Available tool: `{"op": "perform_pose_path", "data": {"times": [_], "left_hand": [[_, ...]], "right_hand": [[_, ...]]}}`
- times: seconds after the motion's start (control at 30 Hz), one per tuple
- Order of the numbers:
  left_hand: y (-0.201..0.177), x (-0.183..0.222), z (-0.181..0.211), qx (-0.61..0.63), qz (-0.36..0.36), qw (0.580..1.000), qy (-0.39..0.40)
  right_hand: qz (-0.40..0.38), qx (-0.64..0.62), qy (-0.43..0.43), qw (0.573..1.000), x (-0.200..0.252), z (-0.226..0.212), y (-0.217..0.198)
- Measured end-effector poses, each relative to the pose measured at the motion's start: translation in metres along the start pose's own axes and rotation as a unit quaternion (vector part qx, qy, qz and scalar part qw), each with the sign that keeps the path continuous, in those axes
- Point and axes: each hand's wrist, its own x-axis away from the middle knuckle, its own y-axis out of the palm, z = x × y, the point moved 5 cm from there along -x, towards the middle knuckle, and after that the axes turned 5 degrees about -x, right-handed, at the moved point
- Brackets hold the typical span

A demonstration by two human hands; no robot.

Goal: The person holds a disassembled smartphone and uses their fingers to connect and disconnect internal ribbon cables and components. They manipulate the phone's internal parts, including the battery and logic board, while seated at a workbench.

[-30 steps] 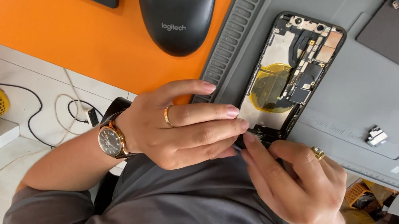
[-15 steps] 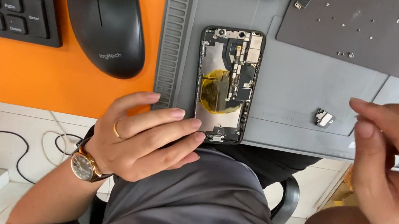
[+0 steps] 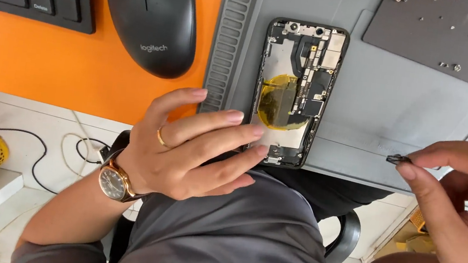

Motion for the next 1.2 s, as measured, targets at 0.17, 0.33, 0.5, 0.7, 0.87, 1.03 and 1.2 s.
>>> {"op": "perform_pose_path", "data": {"times": [0.17, 0.33, 0.5, 0.7, 0.87, 1.03, 1.2], "left_hand": [[0.008, -0.001, 0.001, -0.012, -0.096, 0.995, -0.02], [0.009, 0.002, 0.001, -0.028, -0.121, 0.992, -0.019], [0.007, 0.0, 0.0, -0.021, -0.126, 0.991, -0.033], [0.007, 0.0, -0.001, -0.015, -0.137, 0.99, -0.04], [0.007, 0.002, -0.002, -0.017, -0.137, 0.99, -0.037], [0.007, 0.001, -0.002, -0.019, -0.136, 0.99, -0.036], [0.007, 0.001, -0.002, -0.023, -0.142, 0.989, -0.033]], "right_hand": [[-0.017, -0.048, -0.036, 0.998, 0.0, -0.018, 0.006], [-0.056, -0.033, -0.153, 0.986, -0.016, -0.075, 0.025], [-0.079, -0.046, -0.236, 0.968, -0.02, -0.102, 0.05], [-0.062, 0.023, -0.219, 0.974, -0.02, -0.099, 0.061], [-0.059, 0.0, -0.211, 0.976, -0.022, -0.102, 0.064], [-0.05, 0.011, -0.202, 0.978, -0.021, -0.101, 0.065], [-0.049, 0.004, -0.207, 0.977, -0.021, -0.104, 0.066]]}}
